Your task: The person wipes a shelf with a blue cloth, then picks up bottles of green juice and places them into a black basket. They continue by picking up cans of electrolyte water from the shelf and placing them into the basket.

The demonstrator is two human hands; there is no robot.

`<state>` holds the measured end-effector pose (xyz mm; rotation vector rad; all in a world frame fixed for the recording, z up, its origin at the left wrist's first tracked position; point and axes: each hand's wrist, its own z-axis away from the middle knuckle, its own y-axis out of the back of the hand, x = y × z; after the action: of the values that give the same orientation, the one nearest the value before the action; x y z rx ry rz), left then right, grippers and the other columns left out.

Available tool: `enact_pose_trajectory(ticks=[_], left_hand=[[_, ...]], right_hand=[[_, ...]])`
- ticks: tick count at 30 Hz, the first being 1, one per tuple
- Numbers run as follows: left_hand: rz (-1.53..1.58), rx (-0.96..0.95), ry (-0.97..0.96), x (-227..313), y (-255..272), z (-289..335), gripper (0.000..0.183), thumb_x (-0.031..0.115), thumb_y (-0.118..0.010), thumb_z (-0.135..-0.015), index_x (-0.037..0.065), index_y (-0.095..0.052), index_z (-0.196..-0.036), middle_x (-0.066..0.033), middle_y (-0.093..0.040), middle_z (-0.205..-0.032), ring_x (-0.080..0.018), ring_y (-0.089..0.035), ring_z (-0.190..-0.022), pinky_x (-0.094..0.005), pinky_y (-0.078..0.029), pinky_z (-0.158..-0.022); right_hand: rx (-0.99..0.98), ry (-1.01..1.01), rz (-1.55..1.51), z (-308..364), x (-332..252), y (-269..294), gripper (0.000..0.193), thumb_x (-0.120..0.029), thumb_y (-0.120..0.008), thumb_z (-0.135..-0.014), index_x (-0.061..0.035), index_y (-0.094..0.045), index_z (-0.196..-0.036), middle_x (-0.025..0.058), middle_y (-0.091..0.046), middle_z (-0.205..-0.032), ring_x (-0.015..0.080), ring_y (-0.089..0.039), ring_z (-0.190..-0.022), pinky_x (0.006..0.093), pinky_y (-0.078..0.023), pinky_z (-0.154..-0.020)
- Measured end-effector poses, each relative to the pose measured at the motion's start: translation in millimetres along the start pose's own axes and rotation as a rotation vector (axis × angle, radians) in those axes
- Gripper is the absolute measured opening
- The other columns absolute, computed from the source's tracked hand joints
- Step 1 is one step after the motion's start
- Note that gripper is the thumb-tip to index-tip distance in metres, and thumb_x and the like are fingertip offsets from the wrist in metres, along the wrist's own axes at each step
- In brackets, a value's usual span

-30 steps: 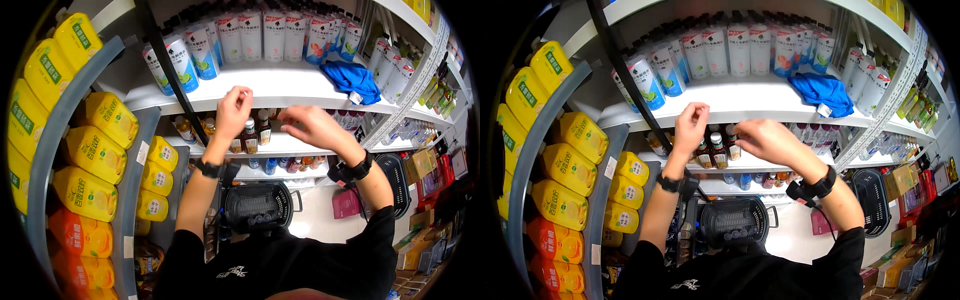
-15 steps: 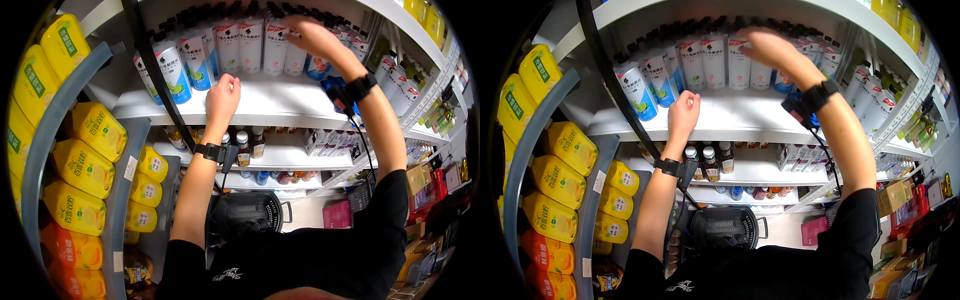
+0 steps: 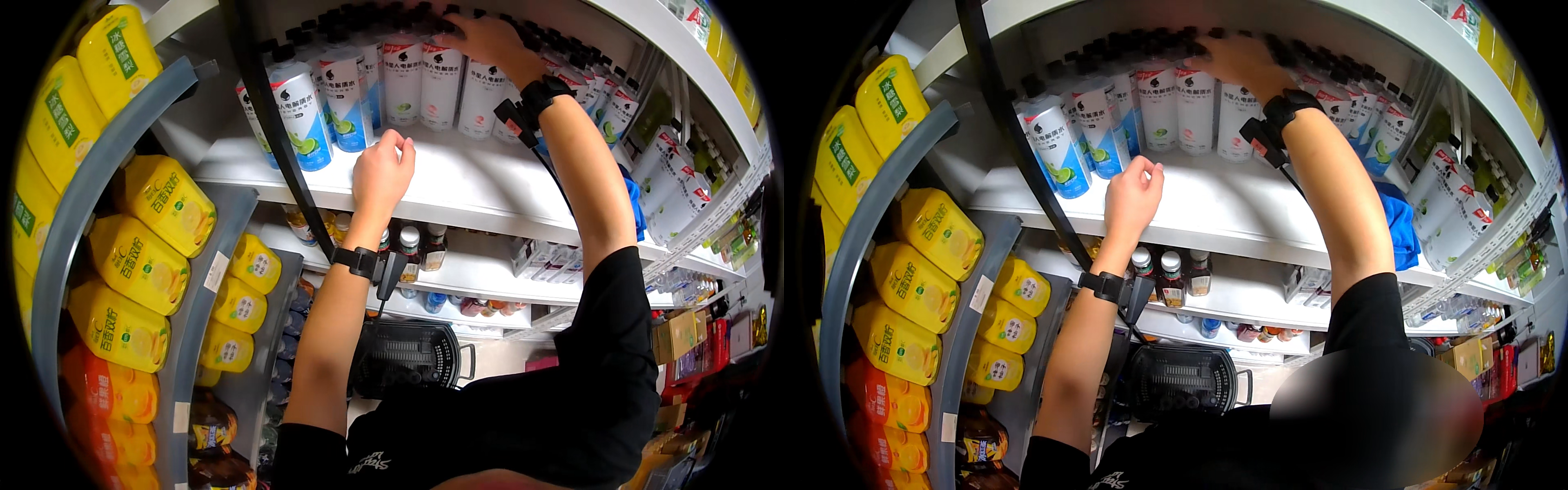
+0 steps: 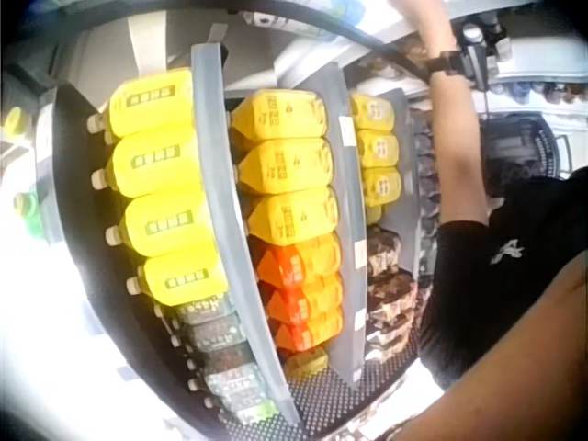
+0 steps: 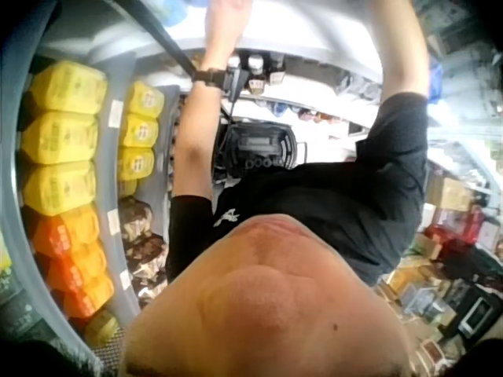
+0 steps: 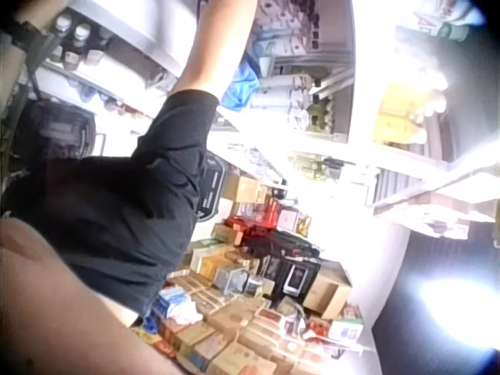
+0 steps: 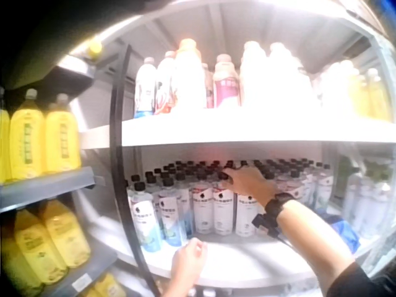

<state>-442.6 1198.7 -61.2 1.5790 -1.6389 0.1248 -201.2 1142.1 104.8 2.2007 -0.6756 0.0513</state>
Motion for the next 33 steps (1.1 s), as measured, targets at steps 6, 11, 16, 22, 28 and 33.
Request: enact_pose_trajectory(ticks=[6,11,16,22,28,33], left_hand=[[0.002,0.03,0.013,-5.1,-0.5,-0.4,0.034,0.036,-0.066,-0.091,0.004,-0.058,-0.082,-0.0111,-0.052,-0.055,-0.0298,-0.054,-0.05,-0.0398,-0.041,-0.049],[-0.034,-0.033,0.043,-2.1,5.2,-2.6,0.047,0.046,-0.069,-0.087,0.004,-0.059,-0.105,-0.0127,-0.062,-0.074,-0.0304,-0.061,-0.067,-0.0407,-0.047,-0.06],[-0.046,0.009,-0.108,-4.8,-2.0,-3.8,0.075,0.05,-0.074,-0.081,0.004,-0.046,-0.133,-0.0173,-0.066,-0.109,-0.0345,-0.065,-0.098,-0.0409,-0.05,-0.085],[0.197,-0.292,-0.042,1.6,19.9,-2.3,0.077,0.045,-0.078,-0.076,0.003,-0.048,-0.133,-0.0204,-0.066,-0.118,-0.034,-0.066,-0.105,-0.0384,-0.051,-0.091],[0.411,-0.371,-0.008,-18.3,3.6,-8.0,0.073,0.046,-0.079,-0.075,0.001,-0.054,-0.126,-0.0226,-0.065,-0.118,-0.0341,-0.064,-0.11,-0.0392,-0.049,-0.094],[0.246,-0.151,-0.246,14.8,21.5,-50.4,0.068,0.046,-0.073,-0.083,0.0,-0.051,-0.128,-0.0273,-0.06,-0.12,-0.0385,-0.06,-0.112,-0.0417,-0.047,-0.096]], right_hand=[[0.059,0.113,0.017,-4.4,-17.2,13.9,0.053,-0.055,-0.054,-0.091,-0.0099,-0.062,-0.117,0.0166,-0.069,-0.077,0.0342,-0.069,-0.077,0.0454,-0.054,-0.069],[0.055,0.183,0.029,19.0,-40.6,40.8,0.047,-0.05,-0.057,-0.091,-0.0042,-0.062,-0.104,0.0161,-0.065,-0.062,0.034,-0.067,-0.063,0.0443,-0.053,-0.057],[0.139,0.257,-0.079,46.6,-52.1,70.9,0.046,-0.049,-0.058,-0.091,-0.0037,-0.059,-0.1,0.0168,-0.063,-0.06,0.0351,-0.065,-0.058,0.0438,-0.05,-0.053],[0.101,0.319,-0.266,61.6,-78.1,102.7,0.047,-0.047,-0.063,-0.09,-0.0013,-0.058,-0.094,0.0199,-0.062,-0.064,0.0402,-0.063,-0.062,0.0472,-0.05,-0.056],[0.119,0.228,-0.463,62.3,-74.4,95.2,0.048,-0.048,-0.061,-0.091,-0.0029,-0.062,-0.106,0.0241,-0.066,-0.084,0.0397,-0.065,-0.08,0.0462,-0.052,-0.07],[0.148,0.024,-0.639,68.8,-44.6,81.7,0.041,-0.036,-0.053,-0.092,0.0019,-0.068,-0.094,0.0236,-0.068,-0.099,0.0387,-0.065,-0.095,0.0453,-0.05,-0.083]])
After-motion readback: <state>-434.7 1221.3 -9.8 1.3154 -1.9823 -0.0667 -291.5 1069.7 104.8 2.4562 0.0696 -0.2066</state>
